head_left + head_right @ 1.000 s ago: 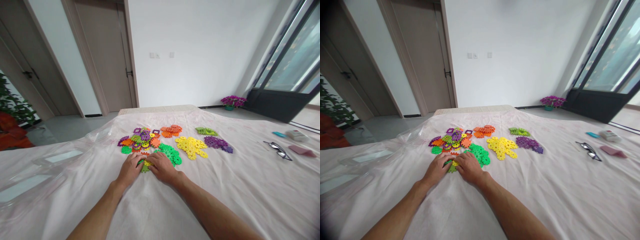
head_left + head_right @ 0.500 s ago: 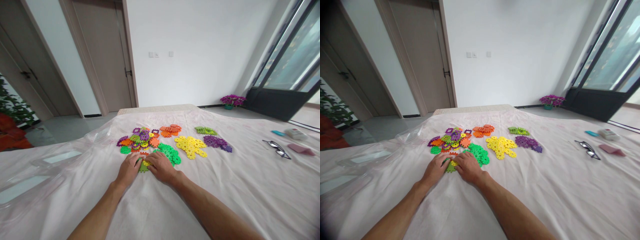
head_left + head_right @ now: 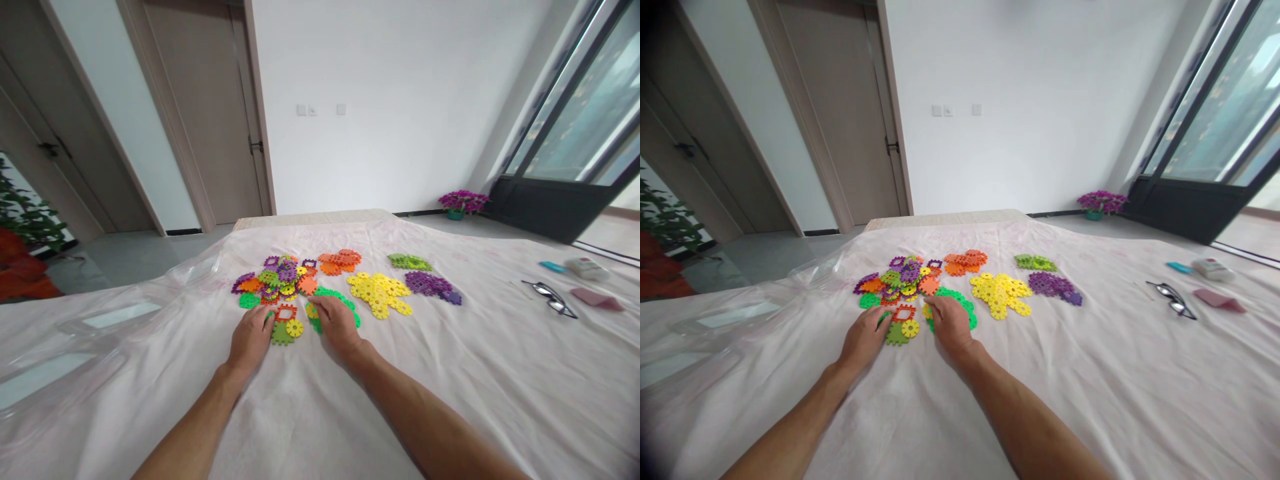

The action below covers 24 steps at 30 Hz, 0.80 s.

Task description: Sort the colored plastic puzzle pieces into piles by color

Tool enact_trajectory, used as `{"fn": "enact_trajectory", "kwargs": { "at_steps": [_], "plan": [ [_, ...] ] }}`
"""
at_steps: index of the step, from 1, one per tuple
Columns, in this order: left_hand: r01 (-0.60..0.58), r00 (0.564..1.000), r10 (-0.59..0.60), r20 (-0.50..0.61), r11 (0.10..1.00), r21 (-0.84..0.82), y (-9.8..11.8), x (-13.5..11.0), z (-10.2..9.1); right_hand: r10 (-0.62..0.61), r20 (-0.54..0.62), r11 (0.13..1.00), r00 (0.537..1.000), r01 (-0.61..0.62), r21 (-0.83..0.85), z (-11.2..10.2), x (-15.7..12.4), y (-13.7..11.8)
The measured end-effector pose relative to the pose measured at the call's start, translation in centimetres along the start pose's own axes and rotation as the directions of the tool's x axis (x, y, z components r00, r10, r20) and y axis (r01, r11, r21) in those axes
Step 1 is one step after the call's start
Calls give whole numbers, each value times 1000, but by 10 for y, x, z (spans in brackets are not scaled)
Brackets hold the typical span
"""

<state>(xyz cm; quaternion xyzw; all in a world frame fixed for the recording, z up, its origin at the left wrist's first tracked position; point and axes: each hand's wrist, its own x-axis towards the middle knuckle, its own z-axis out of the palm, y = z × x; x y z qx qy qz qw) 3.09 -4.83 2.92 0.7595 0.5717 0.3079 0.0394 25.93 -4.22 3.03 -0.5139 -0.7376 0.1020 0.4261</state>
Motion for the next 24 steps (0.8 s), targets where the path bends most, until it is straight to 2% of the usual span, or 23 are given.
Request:
{"fn": "enact_trajectory", "kwargs": {
  "at_steps": [4,7,11,14,16,18,19,21,24],
  "plan": [
    [42,999,-42,26,999,16,3,0,-2,156,-101,977,983,-139,160,-7,6,14],
    [50,998,-51,28,999,20,1,0,-2,173,-145,972,974,-144,188,-16,12,24],
    [46,999,-46,28,999,6,-4,0,1,176,-274,979,946,-138,150,-32,20,43],
    [55,998,-54,28,998,-8,-6,0,2,228,-403,973,886,-190,133,-49,26,64],
    [63,998,-62,28,998,-29,-6,0,1,261,-503,964,824,-247,96,-60,28,77],
    [78,997,-77,26,996,-45,-5,1,1,264,-584,955,767,-291,48,-68,29,85],
    [87,996,-86,22,995,-50,-5,1,0,252,-603,955,757,-295,30,-69,29,86],
    [105,994,-104,11,993,-58,-4,1,0,220,-584,967,781,-256,21,-67,28,81],
    [122,992,-122,2,990,-73,-3,1,-1,109,-427,994,898,-100,43,-50,21,55]
  ]
}}
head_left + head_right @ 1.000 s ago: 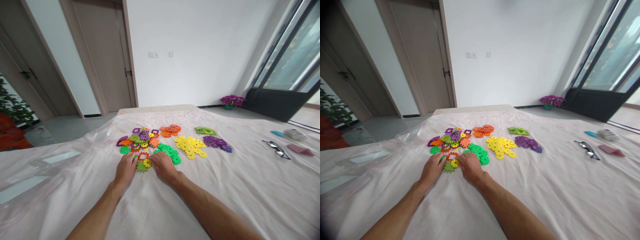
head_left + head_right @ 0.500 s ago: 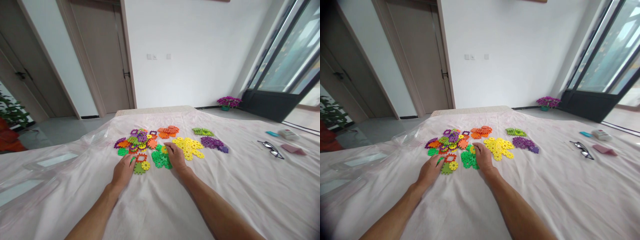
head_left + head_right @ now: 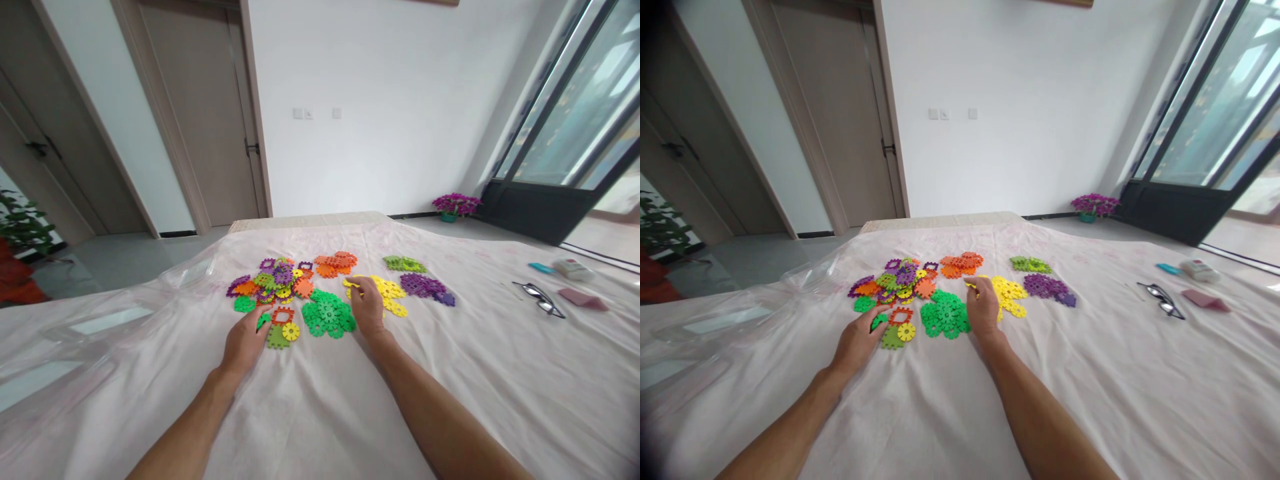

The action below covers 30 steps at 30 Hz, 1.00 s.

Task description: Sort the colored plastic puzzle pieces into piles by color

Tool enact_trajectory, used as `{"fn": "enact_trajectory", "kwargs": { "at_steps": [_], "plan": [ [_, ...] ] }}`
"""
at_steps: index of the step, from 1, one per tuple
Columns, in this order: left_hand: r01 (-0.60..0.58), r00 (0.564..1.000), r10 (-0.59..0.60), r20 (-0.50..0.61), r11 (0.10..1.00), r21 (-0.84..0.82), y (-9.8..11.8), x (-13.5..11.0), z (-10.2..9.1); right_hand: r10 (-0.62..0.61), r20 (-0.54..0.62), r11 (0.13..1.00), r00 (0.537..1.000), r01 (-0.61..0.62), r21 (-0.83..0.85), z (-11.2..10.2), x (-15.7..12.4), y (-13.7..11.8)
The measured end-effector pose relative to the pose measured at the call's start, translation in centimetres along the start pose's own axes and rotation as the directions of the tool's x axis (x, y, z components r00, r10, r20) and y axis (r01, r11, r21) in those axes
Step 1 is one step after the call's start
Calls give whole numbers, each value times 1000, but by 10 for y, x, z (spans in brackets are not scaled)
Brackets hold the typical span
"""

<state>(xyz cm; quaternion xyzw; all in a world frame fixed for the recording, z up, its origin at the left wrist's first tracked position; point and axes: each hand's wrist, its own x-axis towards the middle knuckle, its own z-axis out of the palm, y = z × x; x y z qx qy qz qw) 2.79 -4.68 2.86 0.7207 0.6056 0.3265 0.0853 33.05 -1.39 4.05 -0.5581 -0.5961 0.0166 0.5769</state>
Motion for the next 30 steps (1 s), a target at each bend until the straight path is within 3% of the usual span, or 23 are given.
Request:
{"fn": "enact_trajectory", "kwargs": {
  "at_steps": [2,3,6,9,12,15,19,25,30],
  "plan": [
    [12,1000,-12,-1,1000,-12,0,0,-1,-113,193,993,975,106,46,9,-14,-23],
    [16,1000,-16,0,1000,-19,1,0,-1,-177,301,984,937,166,59,13,-21,-34],
    [19,1000,-19,10,999,-32,2,-1,-3,-321,551,937,770,344,64,20,-39,-61],
    [3,1000,-3,8,1000,-24,2,0,-2,-386,684,881,619,468,73,22,-48,-75],
    [-5,1000,5,6,1000,-7,0,0,0,-411,726,853,552,513,93,24,-50,-77],
    [4,1000,-4,17,1000,3,-2,0,1,-400,711,859,578,507,71,26,-51,-73],
    [11,999,-12,47,1000,7,1,0,-2,-367,658,886,657,464,31,28,-52,-66],
    [31,995,-33,89,999,22,6,-1,-6,-201,480,973,854,231,-3,26,-40,-45],
    [-4,998,4,65,1000,11,4,0,-4,-14,228,998,974,26,-50,15,-14,-11]
  ]
}}
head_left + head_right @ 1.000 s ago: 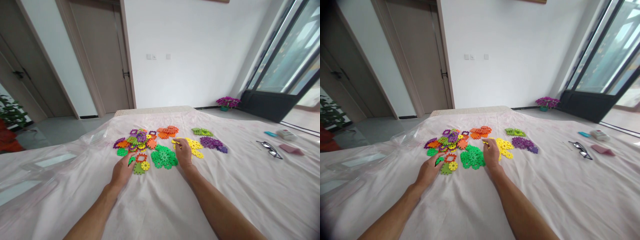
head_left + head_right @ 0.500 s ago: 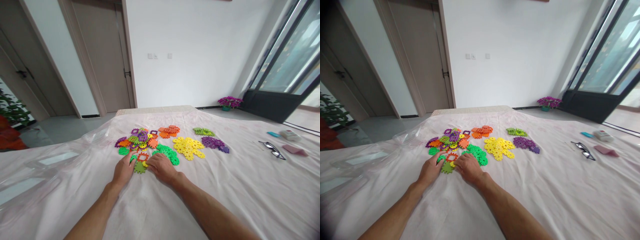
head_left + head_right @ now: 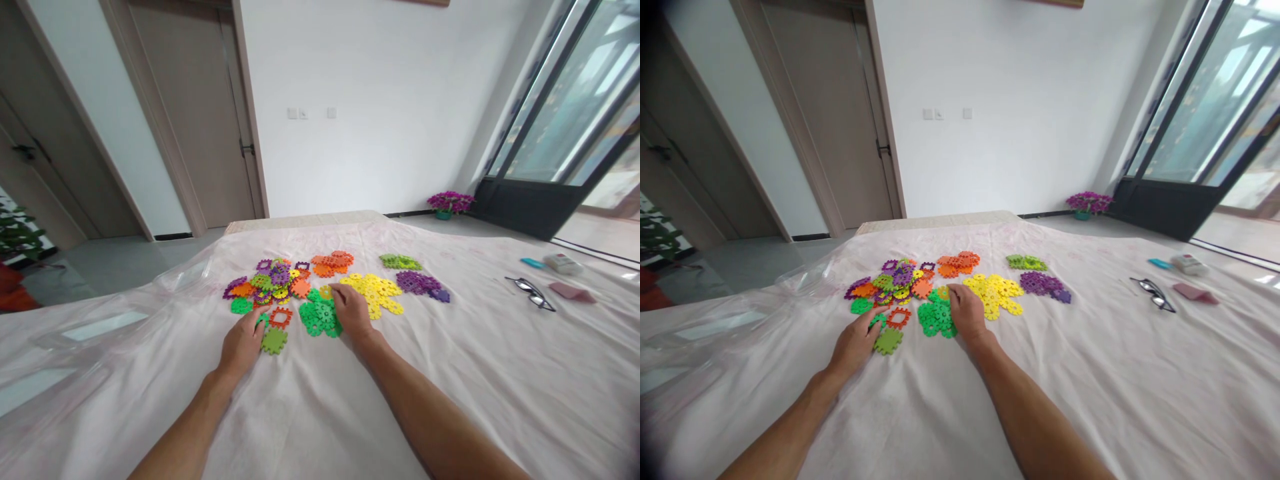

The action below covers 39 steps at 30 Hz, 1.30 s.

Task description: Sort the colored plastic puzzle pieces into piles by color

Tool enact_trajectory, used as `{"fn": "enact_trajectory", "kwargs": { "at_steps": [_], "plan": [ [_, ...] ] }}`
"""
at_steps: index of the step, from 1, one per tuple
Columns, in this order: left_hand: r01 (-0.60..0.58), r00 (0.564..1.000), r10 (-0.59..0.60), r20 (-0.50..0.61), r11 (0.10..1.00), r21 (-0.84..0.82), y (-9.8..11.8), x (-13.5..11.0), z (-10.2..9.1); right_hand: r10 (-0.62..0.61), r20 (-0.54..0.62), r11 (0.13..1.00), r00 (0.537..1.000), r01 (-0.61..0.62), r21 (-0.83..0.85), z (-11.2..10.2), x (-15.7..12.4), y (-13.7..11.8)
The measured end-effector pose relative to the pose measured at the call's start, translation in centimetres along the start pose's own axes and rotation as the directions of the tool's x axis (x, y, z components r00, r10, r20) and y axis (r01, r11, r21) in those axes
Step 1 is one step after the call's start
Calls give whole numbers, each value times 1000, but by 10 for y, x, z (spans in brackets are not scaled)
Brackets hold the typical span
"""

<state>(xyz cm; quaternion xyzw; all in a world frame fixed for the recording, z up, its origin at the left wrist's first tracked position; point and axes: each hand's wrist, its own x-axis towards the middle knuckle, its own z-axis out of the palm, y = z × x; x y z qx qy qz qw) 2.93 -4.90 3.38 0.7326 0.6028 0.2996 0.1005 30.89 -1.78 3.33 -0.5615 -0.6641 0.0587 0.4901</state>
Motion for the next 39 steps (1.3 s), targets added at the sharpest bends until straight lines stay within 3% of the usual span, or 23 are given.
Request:
{"fn": "enact_trajectory", "kwargs": {
  "at_steps": [2,5,7,9,12,16,18,21,25,29,39],
  "plan": [
    [-10,1000,10,-6,1000,-3,-2,0,1,89,-133,996,987,-89,9,-10,9,17],
    [-20,1000,19,-20,1000,-12,-4,0,3,211,-299,973,931,-228,-23,-25,19,38],
    [-32,999,30,-35,999,-36,-5,0,5,250,-376,951,892,-299,-75,-32,22,46],
    [-54,997,49,-66,996,-76,-6,1,6,238,-402,948,884,-302,-101,-34,21,46],
    [-113,986,93,-140,983,-143,-7,1,8,121,-317,989,941,-143,-46,-25,15,31],
    [-180,970,135,-201,958,-225,-7,0,9,-96,-62,992,993,101,77,-4,-1,-7],
    [-186,973,140,-184,945,-270,-6,-1,9,-176,73,979,982,167,116,3,-12,-27],
    [-188,979,150,-135,919,-345,-2,-3,9,-282,260,958,924,255,133,7,-25,-53],
    [-203,979,192,-69,882,-425,5,-8,9,-345,402,939,848,314,143,7,-33,-74],
    [-183,978,208,8,874,-450,11,-12,8,-340,426,940,838,295,169,9,-35,-78],
    [-311,946,325,2,906,-288,16,-11,10,-159,262,973,952,106,203,18,-31,-61]
  ]
}}
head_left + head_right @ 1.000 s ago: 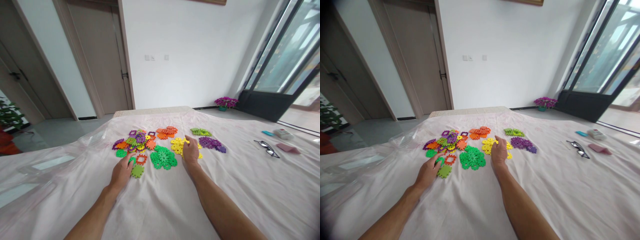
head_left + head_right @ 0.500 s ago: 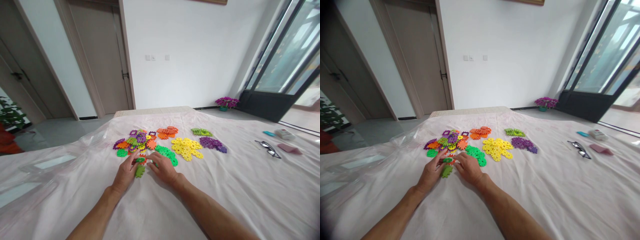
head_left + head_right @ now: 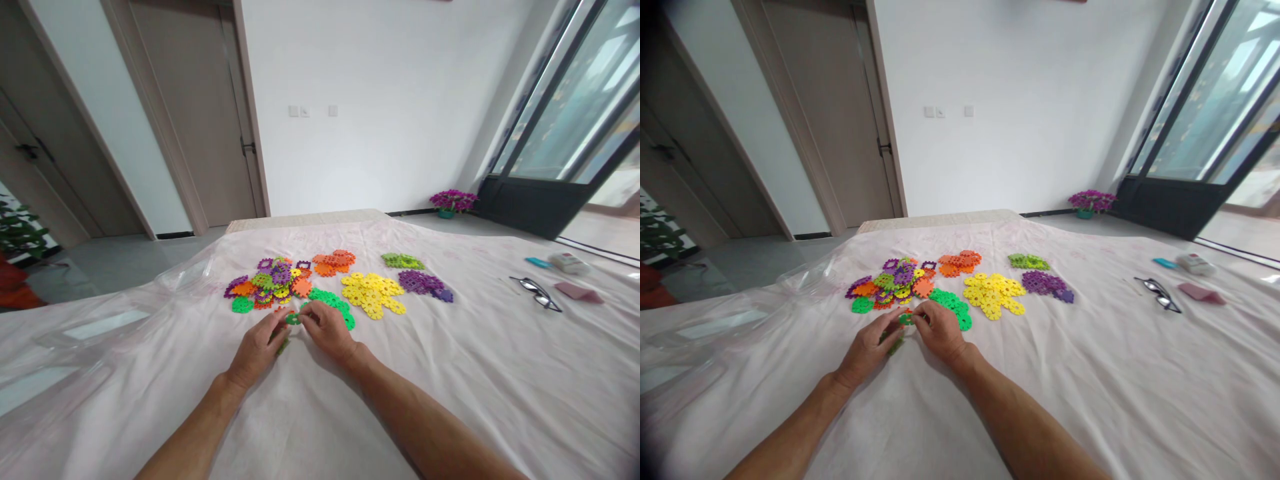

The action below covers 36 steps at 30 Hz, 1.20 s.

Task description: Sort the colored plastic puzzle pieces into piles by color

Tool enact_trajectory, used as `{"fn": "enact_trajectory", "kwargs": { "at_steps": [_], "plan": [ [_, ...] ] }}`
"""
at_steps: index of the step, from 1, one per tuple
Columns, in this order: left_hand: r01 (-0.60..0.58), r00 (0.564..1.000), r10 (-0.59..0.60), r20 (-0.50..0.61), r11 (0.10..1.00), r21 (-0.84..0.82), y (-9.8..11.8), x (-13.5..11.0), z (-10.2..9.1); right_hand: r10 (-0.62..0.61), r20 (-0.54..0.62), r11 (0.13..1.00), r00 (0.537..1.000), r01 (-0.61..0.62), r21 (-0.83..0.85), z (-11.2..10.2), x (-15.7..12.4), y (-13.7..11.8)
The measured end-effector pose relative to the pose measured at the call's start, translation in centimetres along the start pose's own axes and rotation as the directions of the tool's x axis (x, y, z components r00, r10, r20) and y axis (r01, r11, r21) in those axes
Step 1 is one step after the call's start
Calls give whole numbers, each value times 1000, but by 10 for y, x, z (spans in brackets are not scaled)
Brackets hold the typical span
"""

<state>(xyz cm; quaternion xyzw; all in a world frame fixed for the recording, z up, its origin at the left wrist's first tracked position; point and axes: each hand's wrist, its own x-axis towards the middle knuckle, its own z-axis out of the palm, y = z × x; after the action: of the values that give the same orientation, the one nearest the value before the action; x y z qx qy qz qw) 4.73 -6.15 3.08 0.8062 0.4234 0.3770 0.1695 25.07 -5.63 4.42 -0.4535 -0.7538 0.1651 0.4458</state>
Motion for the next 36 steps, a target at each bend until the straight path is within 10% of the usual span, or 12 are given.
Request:
{"fn": "enact_trajectory", "kwargs": {
  "at_steps": [10,18,36],
  "plan": [
    [-20,1000,18,9,918,395,8,2,-5,123,-299,975,946,-172,-144,-23,7,30],
    [43,996,-16,-84,945,324,5,-2,1,-56,-71,994,996,49,-93,-14,-1,13],
    [-359,904,416,-102,865,351,22,-7,2,-91,299,996,950,80,48,-8,-6,-14]
  ]
}}
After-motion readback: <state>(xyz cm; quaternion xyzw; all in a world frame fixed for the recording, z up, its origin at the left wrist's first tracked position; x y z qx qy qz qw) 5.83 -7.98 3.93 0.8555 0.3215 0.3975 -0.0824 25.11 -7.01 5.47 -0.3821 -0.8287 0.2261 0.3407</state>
